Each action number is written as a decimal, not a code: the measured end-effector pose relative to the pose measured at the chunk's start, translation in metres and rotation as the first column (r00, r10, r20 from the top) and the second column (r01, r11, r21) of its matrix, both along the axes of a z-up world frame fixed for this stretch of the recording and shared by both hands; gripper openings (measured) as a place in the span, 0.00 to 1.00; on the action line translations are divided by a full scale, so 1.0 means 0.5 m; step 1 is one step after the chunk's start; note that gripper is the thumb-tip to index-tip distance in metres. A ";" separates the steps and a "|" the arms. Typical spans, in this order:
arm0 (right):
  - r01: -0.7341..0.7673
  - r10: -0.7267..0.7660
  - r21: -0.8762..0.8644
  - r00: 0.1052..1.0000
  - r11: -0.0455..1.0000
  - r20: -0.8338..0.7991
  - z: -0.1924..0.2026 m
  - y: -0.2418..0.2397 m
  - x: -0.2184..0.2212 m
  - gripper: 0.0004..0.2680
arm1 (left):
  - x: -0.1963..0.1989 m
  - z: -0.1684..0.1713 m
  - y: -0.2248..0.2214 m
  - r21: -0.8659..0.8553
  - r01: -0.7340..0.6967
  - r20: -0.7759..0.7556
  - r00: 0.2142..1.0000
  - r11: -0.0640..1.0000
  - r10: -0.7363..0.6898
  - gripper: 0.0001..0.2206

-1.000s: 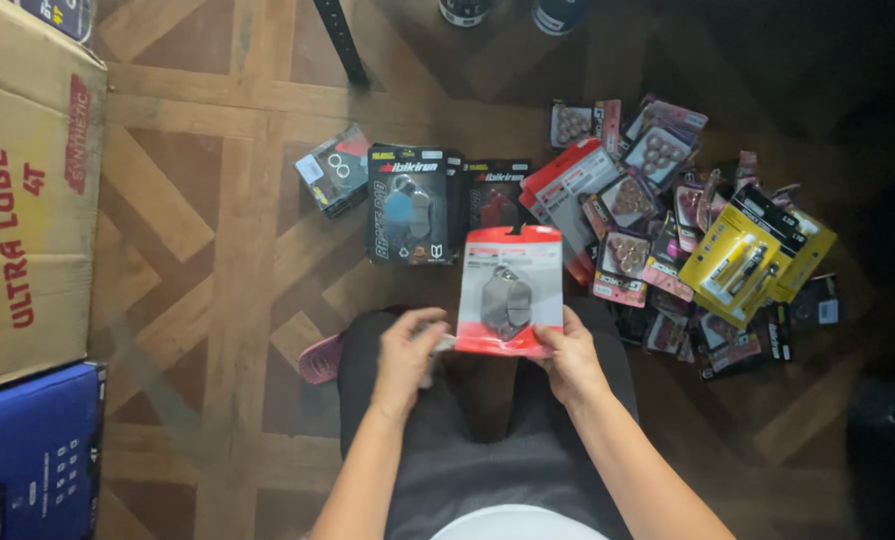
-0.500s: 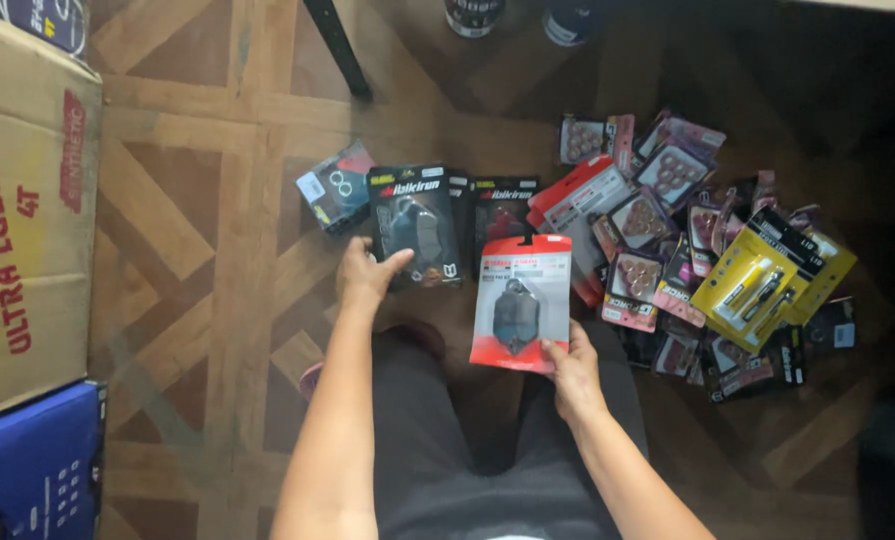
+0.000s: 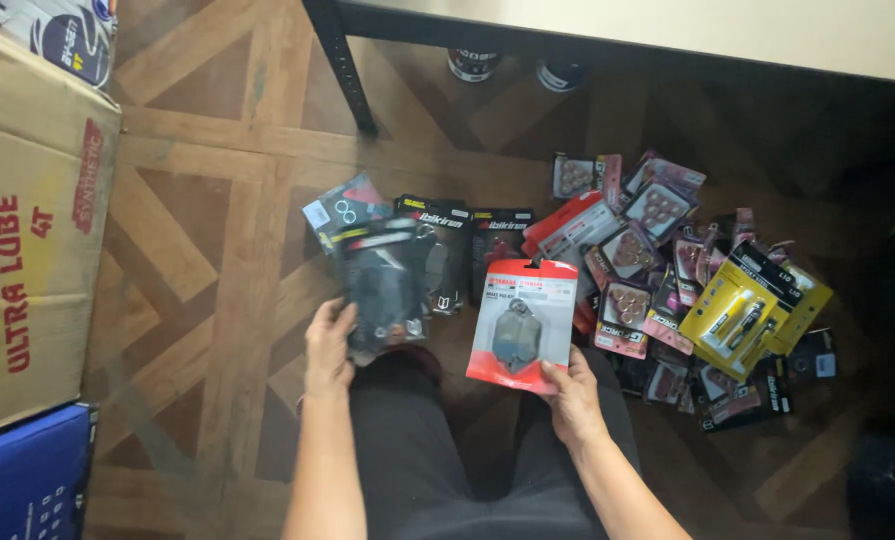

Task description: The person sorts through a large pile of motorcycle brake pads in retail packaging and organizes them on the floor and a nearby shelf.

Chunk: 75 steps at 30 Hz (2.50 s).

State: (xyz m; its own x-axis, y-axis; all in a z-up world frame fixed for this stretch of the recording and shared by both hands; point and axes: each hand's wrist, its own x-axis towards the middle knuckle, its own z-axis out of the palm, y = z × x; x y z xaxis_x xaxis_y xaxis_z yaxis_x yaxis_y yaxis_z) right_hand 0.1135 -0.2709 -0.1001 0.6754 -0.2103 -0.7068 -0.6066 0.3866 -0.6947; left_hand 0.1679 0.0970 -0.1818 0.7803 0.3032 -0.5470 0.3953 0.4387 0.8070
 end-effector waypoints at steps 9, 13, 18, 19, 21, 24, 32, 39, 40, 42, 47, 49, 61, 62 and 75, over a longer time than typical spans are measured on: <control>-0.013 0.013 -0.001 1.000 1.000 -0.016 -0.015 0.004 -0.001 0.15 | 0.054 -0.009 0.008 -0.008 0.103 0.041 0.994 0.995 -0.103 0.12; -0.008 0.008 -0.001 1.000 1.000 -0.006 -0.015 0.003 -0.004 0.14 | 0.112 -0.052 -0.051 0.250 0.255 0.012 0.964 0.934 -0.266 0.11; 0.027 -0.028 0.052 0.999 0.998 0.020 -0.018 -0.012 0.002 0.13 | 0.123 -0.084 -0.077 0.485 0.247 -0.090 0.968 0.839 -0.233 0.14; 0.044 -0.047 0.091 0.999 0.995 0.024 -0.019 -0.013 0.001 0.14 | 0.117 -0.080 -0.075 0.562 0.254 -0.126 0.967 0.787 -0.221 0.15; 0.052 -0.054 0.114 0.998 0.992 0.015 -0.020 -0.017 0.009 0.13 | 0.107 -0.054 -0.078 0.618 0.267 -0.151 0.963 0.739 -0.222 0.16; 0.092 -0.094 0.161 0.996 0.983 0.008 -0.012 -0.012 0.022 0.13 | 0.097 -0.042 -0.076 0.702 0.276 -0.161 0.959 0.657 -0.231 0.17; 0.068 -0.068 -0.027 0.998 0.997 0.003 -0.116 -0.004 0.087 0.16 | 0.098 -0.037 -0.086 0.641 0.294 -0.188 0.956 0.709 -0.227 0.17; -0.406 0.525 -0.499 0.843 0.765 0.118 -0.249 -0.055 0.225 0.20 | 0.091 -0.060 -0.076 0.655 0.305 -0.139 0.948 0.692 -0.285 0.20; -0.386 0.791 -0.807 0.592 0.447 0.155 -0.248 -0.056 0.247 0.21 | 0.092 -0.060 -0.075 0.661 0.332 -0.172 0.940 0.673 -0.296 0.20; -0.517 0.790 -0.822 0.596 0.238 -0.146 -0.217 -0.038 0.260 0.20 | 0.082 -0.063 -0.067 0.665 0.329 -0.157 0.939 0.671 -0.304 0.20; -0.542 0.646 -0.840 0.654 0.035 -0.395 -0.192 -0.022 0.248 0.21 | 0.085 -0.048 -0.075 0.663 0.341 -0.145 0.932 0.666 -0.333 0.21; -0.257 0.638 -0.966 0.742 -0.011 -0.205 -0.168 -0.016 0.228 0.21 | 0.090 -0.015 -0.081 0.624 0.395 -0.280 0.919 0.674 -0.279 0.23; -0.150 0.680 -0.901 0.609 -0.407 -0.408 -0.128 -0.153 0.266 0.27 | -0.023 -0.013 -0.046 0.682 0.184 -0.051 0.978 0.708 -0.204 0.17; -0.150 0.667 -0.900 0.624 -0.410 -0.408 -0.106 -0.165 0.278 0.27 | -0.045 -0.050 -0.036 0.679 0.191 -0.042 0.974 0.709 -0.222 0.17; -0.465 0.296 -0.726 0.697 -0.507 -0.653 -0.255 -0.396 0.153 0.29 | -0.226 -0.213 -0.010 0.947 0.190 -0.016 0.832 0.258 -0.555 0.16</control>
